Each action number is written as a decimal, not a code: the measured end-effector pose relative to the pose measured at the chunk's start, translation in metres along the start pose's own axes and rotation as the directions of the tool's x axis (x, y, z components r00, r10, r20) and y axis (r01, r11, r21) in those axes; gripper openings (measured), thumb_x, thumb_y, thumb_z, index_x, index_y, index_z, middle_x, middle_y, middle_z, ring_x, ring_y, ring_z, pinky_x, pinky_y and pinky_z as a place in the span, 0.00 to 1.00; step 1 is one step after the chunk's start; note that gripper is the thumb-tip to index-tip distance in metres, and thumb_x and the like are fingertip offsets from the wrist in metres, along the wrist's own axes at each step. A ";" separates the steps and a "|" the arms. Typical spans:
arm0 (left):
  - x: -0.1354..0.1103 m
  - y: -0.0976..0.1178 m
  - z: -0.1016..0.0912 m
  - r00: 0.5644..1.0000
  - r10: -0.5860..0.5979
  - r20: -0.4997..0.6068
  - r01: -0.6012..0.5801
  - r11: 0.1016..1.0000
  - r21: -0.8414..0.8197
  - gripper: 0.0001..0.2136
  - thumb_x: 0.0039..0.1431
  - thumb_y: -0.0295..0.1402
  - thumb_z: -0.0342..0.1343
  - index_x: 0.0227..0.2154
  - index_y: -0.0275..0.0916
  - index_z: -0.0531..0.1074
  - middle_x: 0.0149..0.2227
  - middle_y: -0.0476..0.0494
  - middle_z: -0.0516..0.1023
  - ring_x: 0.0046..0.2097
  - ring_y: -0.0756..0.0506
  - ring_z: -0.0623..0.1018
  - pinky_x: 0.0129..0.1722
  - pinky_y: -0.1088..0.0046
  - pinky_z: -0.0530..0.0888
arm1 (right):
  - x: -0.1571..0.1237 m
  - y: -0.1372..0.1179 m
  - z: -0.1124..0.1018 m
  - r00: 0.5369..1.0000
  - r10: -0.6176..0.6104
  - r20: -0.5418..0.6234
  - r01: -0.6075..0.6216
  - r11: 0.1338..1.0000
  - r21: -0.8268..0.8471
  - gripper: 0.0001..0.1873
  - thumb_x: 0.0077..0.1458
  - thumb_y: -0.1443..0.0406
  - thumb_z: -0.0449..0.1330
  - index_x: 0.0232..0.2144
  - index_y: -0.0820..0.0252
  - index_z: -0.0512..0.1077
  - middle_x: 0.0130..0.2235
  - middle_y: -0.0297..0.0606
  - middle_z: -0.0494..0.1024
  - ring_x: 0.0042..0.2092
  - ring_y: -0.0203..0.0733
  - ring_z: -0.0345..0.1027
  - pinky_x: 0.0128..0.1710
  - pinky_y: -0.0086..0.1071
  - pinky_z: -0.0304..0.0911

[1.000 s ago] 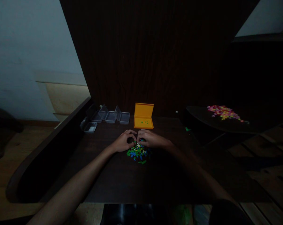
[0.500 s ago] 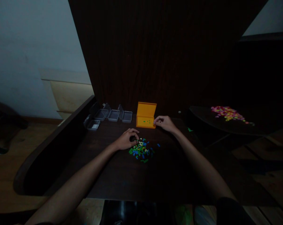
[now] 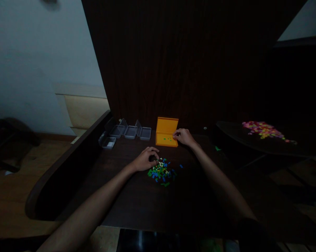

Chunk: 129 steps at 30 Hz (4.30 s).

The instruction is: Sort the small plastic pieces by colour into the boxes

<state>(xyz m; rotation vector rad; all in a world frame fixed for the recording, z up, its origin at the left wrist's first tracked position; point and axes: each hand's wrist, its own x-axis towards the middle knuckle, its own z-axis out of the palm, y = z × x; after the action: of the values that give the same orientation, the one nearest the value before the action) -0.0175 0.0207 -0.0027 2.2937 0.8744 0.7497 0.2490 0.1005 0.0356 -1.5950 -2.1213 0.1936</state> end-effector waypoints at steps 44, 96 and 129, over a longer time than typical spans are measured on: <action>0.000 -0.001 -0.001 1.000 -0.001 -0.008 0.001 1.000 -0.012 0.08 0.49 0.27 0.61 0.34 0.39 0.76 0.51 0.41 0.72 0.54 0.41 0.72 0.56 0.60 0.67 | -0.032 -0.072 -0.029 0.837 -0.400 0.374 0.347 0.915 0.203 0.09 0.49 0.72 0.61 0.33 0.61 0.80 0.32 0.36 0.80 0.30 0.36 0.69 0.31 0.26 0.60; 0.002 -0.002 -0.002 1.000 0.012 -0.012 -0.013 0.993 -0.118 0.02 0.51 0.27 0.62 0.29 0.38 0.78 0.42 0.42 0.76 0.46 0.45 0.75 0.50 0.66 0.68 | -0.001 0.007 -0.009 0.994 -0.026 0.105 0.024 1.000 0.017 0.07 0.46 0.70 0.62 0.31 0.61 0.78 0.32 0.36 0.81 0.31 0.36 0.71 0.30 0.26 0.60; 0.001 0.004 -0.001 1.000 0.003 0.008 -0.002 0.997 -0.080 0.09 0.60 0.30 0.55 0.42 0.39 0.74 0.36 0.44 0.77 0.42 0.46 0.73 0.43 0.70 0.69 | -0.064 -0.031 0.003 0.942 -0.270 0.199 0.307 0.933 -0.187 0.12 0.57 0.68 0.57 0.41 0.57 0.78 0.39 0.41 0.72 0.43 0.41 0.66 0.40 0.31 0.62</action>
<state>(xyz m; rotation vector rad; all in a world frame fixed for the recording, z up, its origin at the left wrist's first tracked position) -0.0159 0.0189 0.0007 2.2262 0.8235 0.7624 0.2339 0.0311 0.0265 -1.3955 -2.5566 0.0001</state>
